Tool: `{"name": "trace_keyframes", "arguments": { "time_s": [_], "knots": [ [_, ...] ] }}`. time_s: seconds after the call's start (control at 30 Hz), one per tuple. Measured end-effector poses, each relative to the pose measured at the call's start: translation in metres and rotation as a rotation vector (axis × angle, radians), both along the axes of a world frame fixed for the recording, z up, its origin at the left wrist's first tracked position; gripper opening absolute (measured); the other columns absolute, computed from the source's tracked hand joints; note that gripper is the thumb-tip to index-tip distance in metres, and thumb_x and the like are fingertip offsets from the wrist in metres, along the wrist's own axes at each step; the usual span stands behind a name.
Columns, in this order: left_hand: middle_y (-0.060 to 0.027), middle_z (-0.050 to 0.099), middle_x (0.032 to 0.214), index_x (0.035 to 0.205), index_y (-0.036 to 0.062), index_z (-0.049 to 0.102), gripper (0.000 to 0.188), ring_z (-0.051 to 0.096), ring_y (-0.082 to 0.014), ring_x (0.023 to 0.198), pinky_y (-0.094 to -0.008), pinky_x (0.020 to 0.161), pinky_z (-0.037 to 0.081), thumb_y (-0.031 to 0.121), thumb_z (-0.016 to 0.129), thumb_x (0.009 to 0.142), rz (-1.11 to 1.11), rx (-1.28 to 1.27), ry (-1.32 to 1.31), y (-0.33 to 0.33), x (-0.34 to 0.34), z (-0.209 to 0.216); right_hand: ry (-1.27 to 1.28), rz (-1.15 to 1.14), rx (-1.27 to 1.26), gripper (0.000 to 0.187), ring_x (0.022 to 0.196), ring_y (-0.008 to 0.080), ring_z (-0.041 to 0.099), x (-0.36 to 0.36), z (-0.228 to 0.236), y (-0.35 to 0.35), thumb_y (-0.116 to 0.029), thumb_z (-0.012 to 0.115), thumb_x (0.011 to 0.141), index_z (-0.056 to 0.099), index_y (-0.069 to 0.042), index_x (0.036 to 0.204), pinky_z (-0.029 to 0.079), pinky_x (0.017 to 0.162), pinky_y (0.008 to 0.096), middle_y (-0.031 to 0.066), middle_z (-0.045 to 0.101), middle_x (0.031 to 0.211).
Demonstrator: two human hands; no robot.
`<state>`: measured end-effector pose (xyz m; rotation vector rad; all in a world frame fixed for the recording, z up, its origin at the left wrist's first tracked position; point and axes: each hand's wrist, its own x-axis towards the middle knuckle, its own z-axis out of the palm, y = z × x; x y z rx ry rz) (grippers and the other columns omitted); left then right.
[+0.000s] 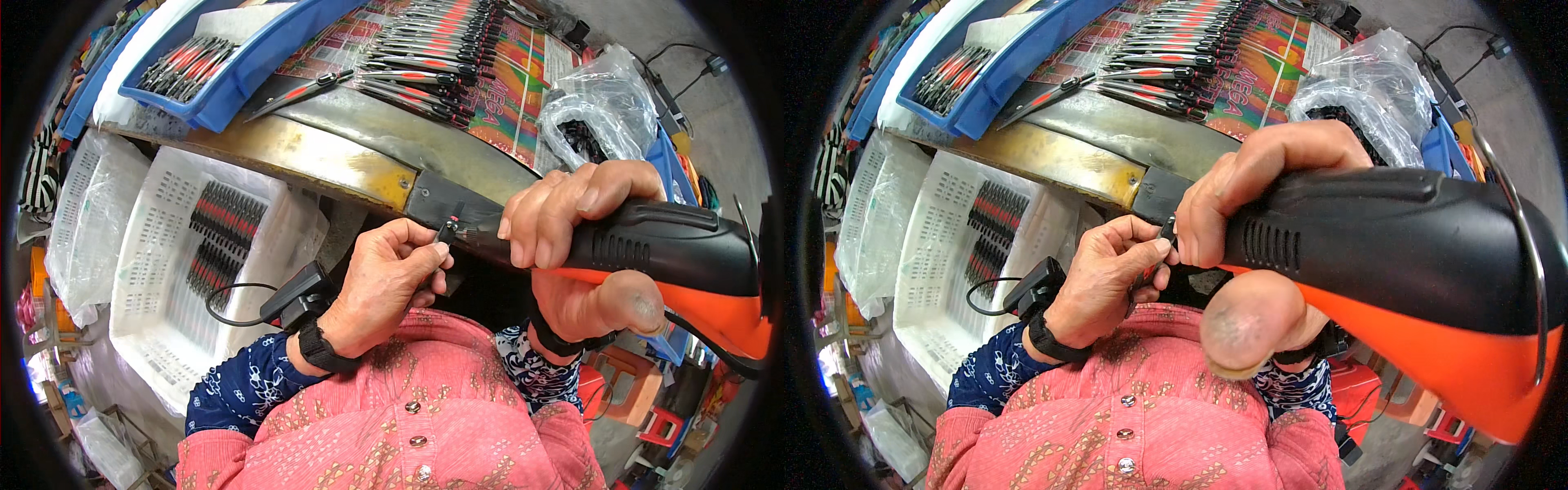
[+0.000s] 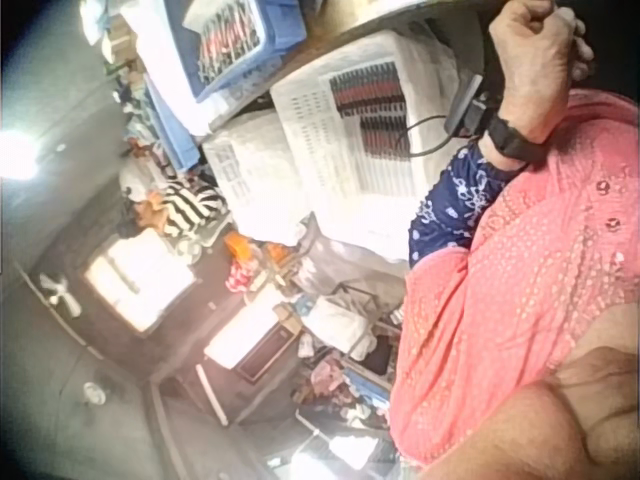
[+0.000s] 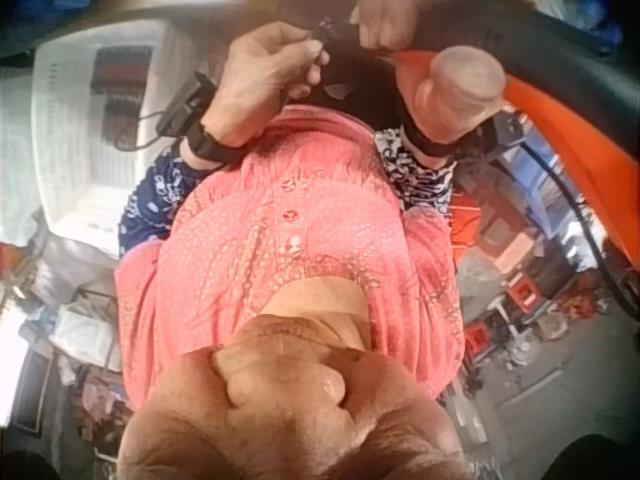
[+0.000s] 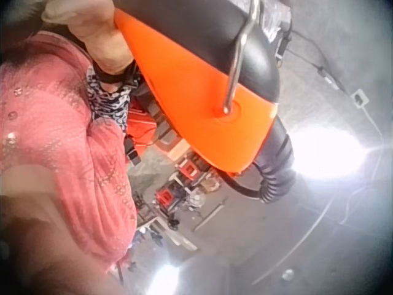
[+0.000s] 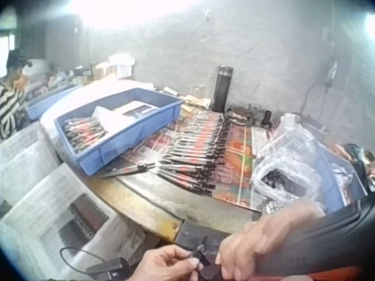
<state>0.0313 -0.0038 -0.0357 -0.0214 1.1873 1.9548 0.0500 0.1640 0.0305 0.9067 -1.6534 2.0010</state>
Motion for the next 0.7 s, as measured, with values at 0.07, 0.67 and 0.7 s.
{"name": "trace_keyframes", "arguments": {
  "time_s": [0.07, 0.67, 0.7],
  "knots": [
    [-0.0068, 0.063, 0.08, 0.093, 0.0034, 0.054, 0.01, 0.055, -0.0081, 0.059, -0.0181, 0.046, 0.04, 0.009, 0.059, 0.088, 0.001, -0.021, 0.015, 0.0, 0.0, 0.0, -0.015, 0.024, -0.003, 0.072, 0.054, 0.0157, 0.053, -0.001, 0.0, 0.0, -0.067, 0.064, 0.067, 0.043, -0.006, 0.098, 0.046, 0.058, 0.0317, 0.0021, 0.051, 0.066],
    [-0.0057, 0.063, 0.078, 0.092, 0.002, 0.055, 0.009, 0.052, -0.0072, 0.057, -0.0183, 0.047, 0.039, 0.008, 0.059, 0.087, 0.021, -0.013, 0.065, 0.002, 0.003, -0.003, -0.089, -0.15, -0.003, 0.072, 0.053, 0.0151, 0.052, 0.004, 0.004, -0.012, -0.067, 0.064, 0.067, 0.042, -0.006, 0.097, 0.045, 0.056, 0.0309, 0.002, 0.05, 0.065],
    [-0.0054, 0.062, 0.077, 0.092, 0.0019, 0.055, 0.008, 0.052, -0.0072, 0.057, -0.0185, 0.047, 0.039, 0.008, 0.059, 0.087, 0.023, -0.01, 0.072, 0.002, 0.003, -0.003, -0.092, -0.155, -0.001, 0.072, 0.053, 0.015, 0.052, 0.004, 0.004, -0.013, -0.067, 0.064, 0.067, 0.042, -0.006, 0.097, 0.045, 0.056, 0.0308, 0.002, 0.05, 0.065]
  ]
}}
